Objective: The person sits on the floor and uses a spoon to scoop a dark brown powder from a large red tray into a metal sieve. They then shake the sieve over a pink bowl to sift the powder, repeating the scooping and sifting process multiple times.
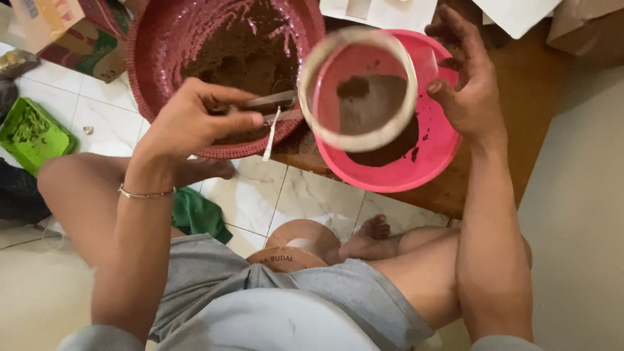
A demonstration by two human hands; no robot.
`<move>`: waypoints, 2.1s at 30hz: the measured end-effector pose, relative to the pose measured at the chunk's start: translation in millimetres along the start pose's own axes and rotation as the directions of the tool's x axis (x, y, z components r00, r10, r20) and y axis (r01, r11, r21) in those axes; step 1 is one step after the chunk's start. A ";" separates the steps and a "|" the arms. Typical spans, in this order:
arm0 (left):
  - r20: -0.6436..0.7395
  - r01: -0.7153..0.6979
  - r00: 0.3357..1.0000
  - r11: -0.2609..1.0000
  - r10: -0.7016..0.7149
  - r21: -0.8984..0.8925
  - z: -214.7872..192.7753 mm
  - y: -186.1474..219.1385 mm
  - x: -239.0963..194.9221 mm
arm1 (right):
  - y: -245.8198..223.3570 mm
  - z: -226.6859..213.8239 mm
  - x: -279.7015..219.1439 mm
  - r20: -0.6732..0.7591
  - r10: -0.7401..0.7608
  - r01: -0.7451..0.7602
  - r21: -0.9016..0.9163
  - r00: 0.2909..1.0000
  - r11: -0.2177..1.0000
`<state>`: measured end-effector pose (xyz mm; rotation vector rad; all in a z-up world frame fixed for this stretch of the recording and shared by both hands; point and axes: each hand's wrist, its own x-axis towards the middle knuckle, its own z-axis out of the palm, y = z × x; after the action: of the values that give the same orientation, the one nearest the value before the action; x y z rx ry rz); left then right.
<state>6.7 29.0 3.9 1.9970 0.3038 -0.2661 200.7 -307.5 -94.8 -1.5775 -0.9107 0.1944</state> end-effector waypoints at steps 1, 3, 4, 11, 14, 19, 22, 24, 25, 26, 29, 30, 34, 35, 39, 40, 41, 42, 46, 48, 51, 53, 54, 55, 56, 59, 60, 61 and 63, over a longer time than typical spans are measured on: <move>-0.007 -0.003 1.000 1.000 0.003 0.002 1.0 3.2 -1.9 | -2.4 0.9 0.8 0.002 -0.008 0.008 0.001 1.000 1.000; -0.066 0.033 0.997 0.998 -0.036 -0.052 3.7 9.7 -5.8 | -7.6 2.5 0.8 -0.008 0.015 -0.015 -0.007 1.000 1.000; -0.069 0.031 0.997 0.998 -0.034 -0.051 1.5 8.1 -4.3 | -6.7 2.2 2.4 -0.007 0.012 -0.012 -0.007 1.000 1.000; -0.025 0.037 0.999 0.997 -0.039 -0.067 3.6 7.0 -4.3 | -4.9 2.0 1.9 0.000 0.000 0.000 -0.005 1.000 1.000; -0.030 0.048 0.998 0.998 -0.049 -0.048 4.0 7.7 -3.0 | -5.1 0.2 1.5 -0.004 0.003 -0.003 -0.025 1.000 1.000; 0.004 0.052 0.999 0.998 -0.052 -0.045 10.5 11.7 -3.8 | -4.0 0.0 0.9 0.000 -0.009 0.009 -0.031 1.000 0.999; -0.103 0.045 0.993 0.998 -0.050 -0.050 18.2 22.9 -9.8 | -3.3 0.6 1.2 -0.018 0.004 -0.005 -0.055 1.000 0.998; -0.091 0.085 0.992 0.996 -0.083 0.026 18.2 19.2 -6.5 | 6.8 -4.2 -1.0 0.010 -0.045 0.045 -0.017 0.999 0.999; -0.080 0.081 0.994 0.997 -0.079 0.021 19.9 19.7 -7.9 | 6.5 -4.5 -1.7 0.006 -0.038 0.038 -0.026 0.999 0.999; -0.101 0.095 0.991 0.995 -0.091 0.032 21.6 20.3 -9.1 | 6.4 -4.9 -2.4 -0.006 -0.022 0.022 0.005 1.000 1.000; -0.099 0.144 0.985 0.990 -0.144 -0.007 23.1 23.6 -10.5 | -2.7 -3.5 -0.8 -0.025 -0.011 0.012 0.033 1.000 0.999; -0.085 0.178 0.980 0.983 -0.182 -0.051 22.1 25.0 -10.9 | -7.1 -1.6 1.2 -0.030 -0.027 0.028 0.034 0.999 0.999; -0.083 0.091 0.992 0.995 -0.095 -0.050 21.6 20.2 -7.3 | -8.7 -2.3 0.3 -0.034 -0.032 0.033 0.039 0.999 0.999; -0.067 0.086 0.994 0.995 -0.089 -0.044 20.0 18.0 -5.3 | -11.0 -1.9 1.1 -0.034 -0.013 0.015 0.040 0.999 0.999; -0.099 0.107 0.989 0.994 -0.109 -0.022 21.2 22.4 -4.1 | -9.4 -2.8 1.6 -0.036 -0.023 0.025 0.058 0.999 0.998; -0.100 0.108 0.989 0.994 -0.109 -0.022 20.1 22.6 -2.8 | -9.7 -4.0 1.9 -0.035 -0.023 0.025 0.059 0.999 0.998; -0.093 0.125 0.987 0.992 -0.127 -0.023 18.4 22.3 -2.9 | -9.8 -3.6 2.3 -0.034 -0.020 0.022 0.076 0.999 0.997; -0.087 0.143 0.986 0.989 -0.145 -0.025 16.6 21.9 -3.0 | -10.0 -3.0 2.6 -0.033 -0.017 0.020 0.092 0.999 0.996; -0.071 0.089 0.994 0.996 -0.089 0.000 19.3 18.8 -1.7 | -9.0 -5.4 -1.2 -0.020 -0.007 0.009 0.108 1.000 0.994; -0.057 0.096 0.993 0.994 -0.099 -0.055 17.1 11.1 2.3 | -4.9 -6.0 -2.3 -0.036 -0.010 0.014 0.103 0.999 0.995; -0.038 0.185 0.982 0.983 -0.184 0.020 26.1 28.1 -3.8 | -5.1 -5.2 -1.0 -0.051 0.002 -0.002 0.011 0.999 1.000; -0.071 0.192 0.979 0.981 -0.192 -0.005 26.1 33.4 -0.5 | 8.9 -13.4 -5.2 -0.038 -0.005 0.004 -0.013 0.999 1.000; -0.100 0.194 0.975 0.980 -0.196 -0.032 24.6 35.3 -0.8 | 16.3 -15.1 -5.2 -0.028 -0.011 0.009 -0.043 1.000 0.999; -0.120 0.201 0.972 0.979 -0.204 -0.033 22.8 27.6 0.0 | 8.6 -12.2 -3.7 -0.014 -0.022 0.021 -0.030 1.000 0.999; -0.071 0.116 0.991 0.993 -0.116 -0.014 20.9 20.0 0.6 | 0.9 -9.7 -2.4 -0.007 -0.024 0.023 -0.059 1.000 0.998; -0.038 0.046 0.998 0.995 -0.049 -0.093 18.0 13.4 1.9 | -10.2 -5.9 0.8 -0.005 -0.023 0.023 -0.030 1.000 0.999; -0.042 0.059 0.997 0.980 -0.068 -0.191 18.7 13.7 2.4 | -11.7 -5.8 0.2 -0.015 -0.009 0.009 0.022 1.000 1.000; -0.046 0.057 0.997 0.980 -0.067 -0.191 18.0 12.0 1.2 | -9.9 -6.4 0.2 -0.013 -0.013 0.013 0.023 1.000 1.000; 0.007 0.028 1.000 0.995 -0.028 -0.093 17.4 8.6 -0.6 | -6.0 -8.5 -0.6 0.003 -0.004 0.004 0.028 1.000 1.000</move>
<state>8.0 9.5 4.0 1.9014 0.3349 -0.2702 202.8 -314.7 -87.5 -1.5501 -0.9095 0.2055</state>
